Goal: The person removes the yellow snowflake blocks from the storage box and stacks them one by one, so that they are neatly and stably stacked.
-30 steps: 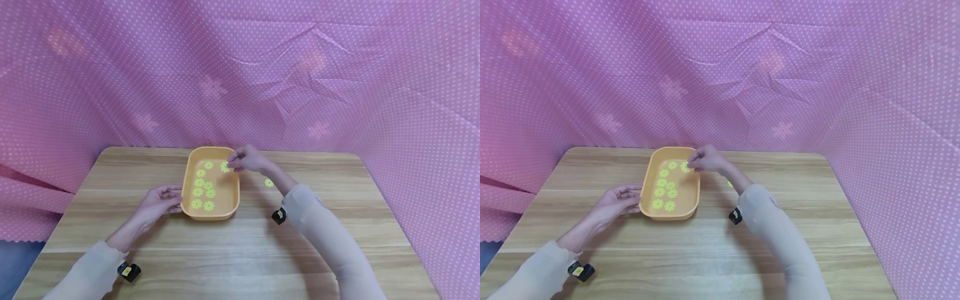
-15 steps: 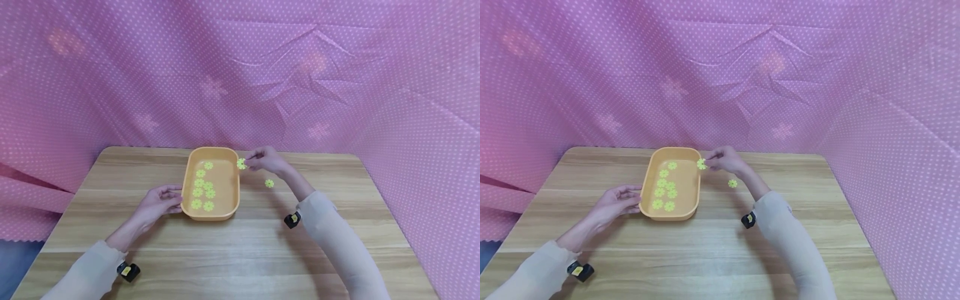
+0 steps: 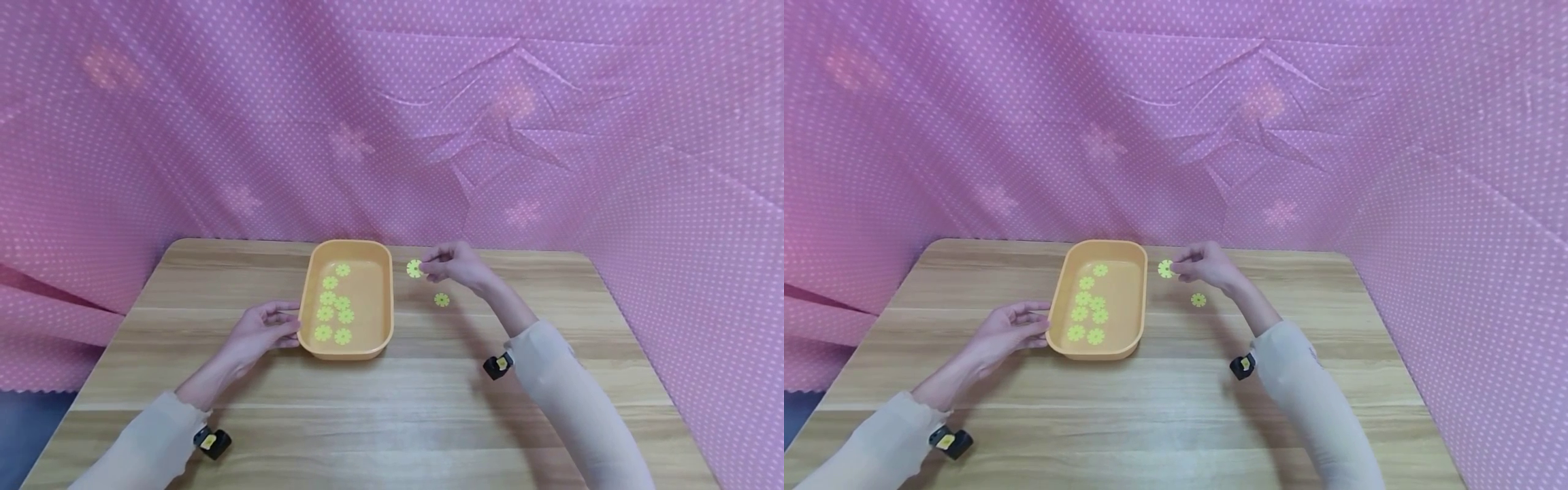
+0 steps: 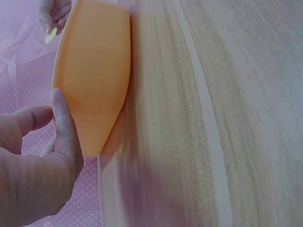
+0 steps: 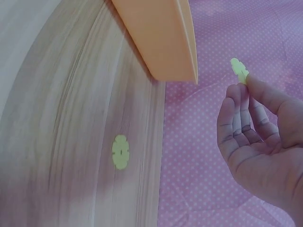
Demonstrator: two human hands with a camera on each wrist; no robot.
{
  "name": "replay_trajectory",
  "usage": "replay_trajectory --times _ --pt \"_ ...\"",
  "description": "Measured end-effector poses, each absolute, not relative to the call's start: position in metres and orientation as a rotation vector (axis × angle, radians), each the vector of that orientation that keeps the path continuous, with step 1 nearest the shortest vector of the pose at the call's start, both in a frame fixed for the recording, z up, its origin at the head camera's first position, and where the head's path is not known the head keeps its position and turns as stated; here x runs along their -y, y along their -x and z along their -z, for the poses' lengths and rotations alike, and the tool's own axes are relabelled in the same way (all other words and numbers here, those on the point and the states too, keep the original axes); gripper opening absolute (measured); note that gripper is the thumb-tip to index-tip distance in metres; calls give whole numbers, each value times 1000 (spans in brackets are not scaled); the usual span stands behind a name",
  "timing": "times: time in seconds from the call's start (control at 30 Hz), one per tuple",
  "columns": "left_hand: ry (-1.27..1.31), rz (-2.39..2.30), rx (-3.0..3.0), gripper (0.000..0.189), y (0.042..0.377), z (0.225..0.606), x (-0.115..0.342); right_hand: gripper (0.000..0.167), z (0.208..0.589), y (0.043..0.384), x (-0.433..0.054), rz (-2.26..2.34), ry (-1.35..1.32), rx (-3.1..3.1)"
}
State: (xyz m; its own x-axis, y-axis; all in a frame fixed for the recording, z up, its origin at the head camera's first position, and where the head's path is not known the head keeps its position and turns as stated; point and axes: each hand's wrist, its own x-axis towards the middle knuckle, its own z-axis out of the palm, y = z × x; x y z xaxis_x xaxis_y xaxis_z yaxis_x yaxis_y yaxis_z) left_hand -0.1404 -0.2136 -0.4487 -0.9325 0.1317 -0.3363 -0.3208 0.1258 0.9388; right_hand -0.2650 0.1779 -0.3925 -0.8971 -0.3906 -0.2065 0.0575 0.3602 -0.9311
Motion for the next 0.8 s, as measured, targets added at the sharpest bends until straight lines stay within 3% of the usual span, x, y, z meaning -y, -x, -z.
replay_trajectory --times 0.8 --pt "168 -1885 -2053 54 146 446 214 33 431 263 -234 1524 166 -2289"
